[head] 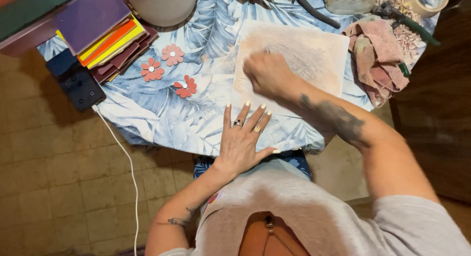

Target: A person is decorating a white ceramic pot by gluing small flower-shaped cutouts and mosaic tiles onto its surface.

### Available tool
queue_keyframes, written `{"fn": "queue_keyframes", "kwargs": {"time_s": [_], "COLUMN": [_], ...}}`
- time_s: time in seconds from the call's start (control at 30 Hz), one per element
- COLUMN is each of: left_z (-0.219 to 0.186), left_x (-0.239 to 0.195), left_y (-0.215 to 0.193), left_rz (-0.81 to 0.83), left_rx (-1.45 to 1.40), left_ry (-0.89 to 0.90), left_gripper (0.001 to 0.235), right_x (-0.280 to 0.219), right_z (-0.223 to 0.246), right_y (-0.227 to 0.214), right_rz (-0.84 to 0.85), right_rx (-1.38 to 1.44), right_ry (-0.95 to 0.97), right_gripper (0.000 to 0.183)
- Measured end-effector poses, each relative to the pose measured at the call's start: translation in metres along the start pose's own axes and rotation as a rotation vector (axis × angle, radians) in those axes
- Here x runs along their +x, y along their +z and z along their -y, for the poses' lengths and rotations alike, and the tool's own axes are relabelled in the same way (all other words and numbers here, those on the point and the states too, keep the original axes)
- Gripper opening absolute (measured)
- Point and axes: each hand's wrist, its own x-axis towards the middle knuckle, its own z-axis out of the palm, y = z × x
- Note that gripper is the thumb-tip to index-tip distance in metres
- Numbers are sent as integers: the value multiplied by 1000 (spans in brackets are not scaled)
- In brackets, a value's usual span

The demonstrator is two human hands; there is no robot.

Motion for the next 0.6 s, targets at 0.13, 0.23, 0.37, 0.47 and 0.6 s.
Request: {"fn": "queue_keyframes", "kwargs": {"time_s": [0.13,0.23,0.37,0.47,0.6], "left_z": [2,2,2,3,2], "left_x": [0,0,1,1,1], "left_y": [3,7,1,3,4], "left_rz": [-9,-24,-30,-45,-30], "left_rx": [-20,-3,-30,-34,-6], "left_ry": [-1,8,26,32,20], "left_gripper": [76,77,77,78,76], "right_x": [-13,-63,-110,-91,-31], "right_z": [2,9,-5,1,7], "right_y": [-14,-49,-70,-61,-29], "right_rz": [-58,20,61,-9,-120], "right_rx": [-78,-35,-123,-123,-138], "right_ry": [-53,-200,-284,-291,-214], "right_gripper": [15,11,14,14,13]}}
